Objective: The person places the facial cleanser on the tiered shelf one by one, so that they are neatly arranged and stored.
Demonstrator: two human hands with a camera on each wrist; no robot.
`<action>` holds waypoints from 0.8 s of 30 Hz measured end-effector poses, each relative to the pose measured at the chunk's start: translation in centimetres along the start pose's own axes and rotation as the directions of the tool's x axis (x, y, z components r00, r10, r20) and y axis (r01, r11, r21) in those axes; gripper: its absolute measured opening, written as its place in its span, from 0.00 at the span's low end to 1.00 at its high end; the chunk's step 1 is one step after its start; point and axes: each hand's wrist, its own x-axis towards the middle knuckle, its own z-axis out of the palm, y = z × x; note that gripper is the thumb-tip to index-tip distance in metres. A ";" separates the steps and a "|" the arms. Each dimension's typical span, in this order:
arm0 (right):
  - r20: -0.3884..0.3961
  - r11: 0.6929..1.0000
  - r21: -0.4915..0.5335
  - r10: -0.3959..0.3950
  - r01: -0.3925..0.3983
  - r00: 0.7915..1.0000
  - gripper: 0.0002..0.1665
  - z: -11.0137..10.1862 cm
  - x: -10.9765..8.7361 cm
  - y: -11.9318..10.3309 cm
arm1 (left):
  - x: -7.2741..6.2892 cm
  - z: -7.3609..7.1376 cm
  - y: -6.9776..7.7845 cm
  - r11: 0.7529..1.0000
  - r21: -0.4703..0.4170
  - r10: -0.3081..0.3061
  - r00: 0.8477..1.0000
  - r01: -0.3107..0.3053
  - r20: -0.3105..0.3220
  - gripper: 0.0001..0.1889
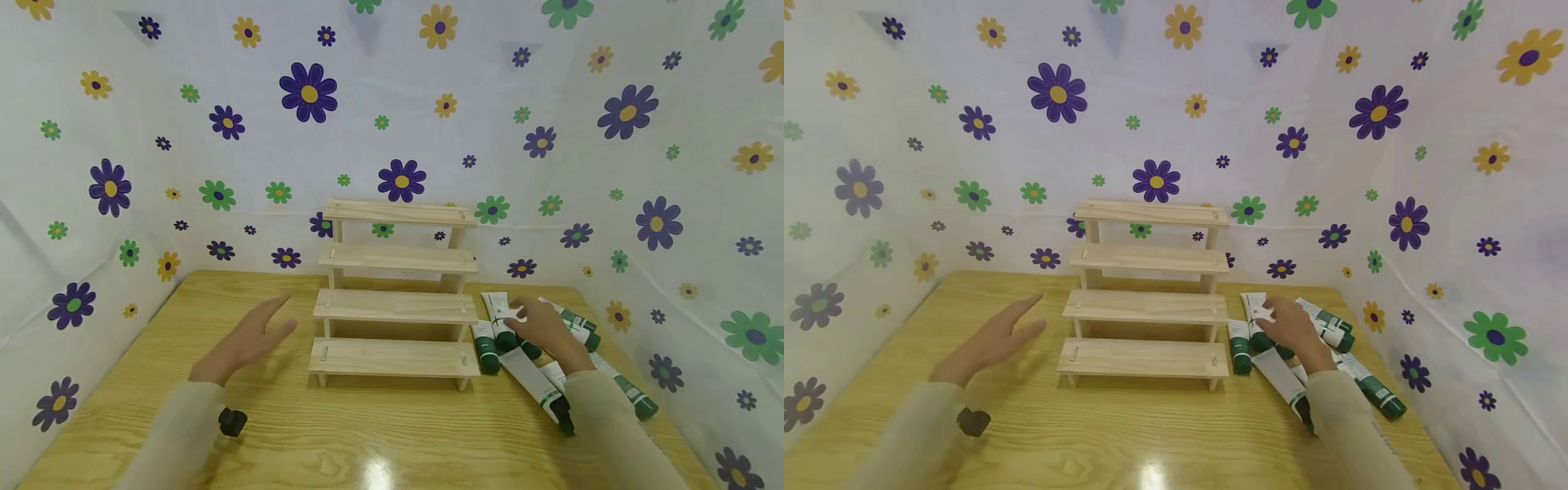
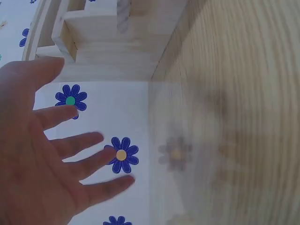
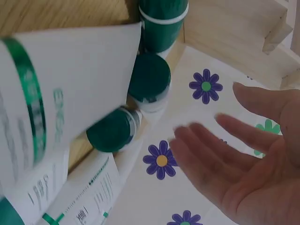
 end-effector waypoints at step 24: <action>0.067 0.999 0.020 -0.027 0.026 0.997 0.17 3.5 -0.1 -2.1 | -0.3 3.7 -0.2 0.882 -0.470 0.078 0.991 -0.018 0.109 0.28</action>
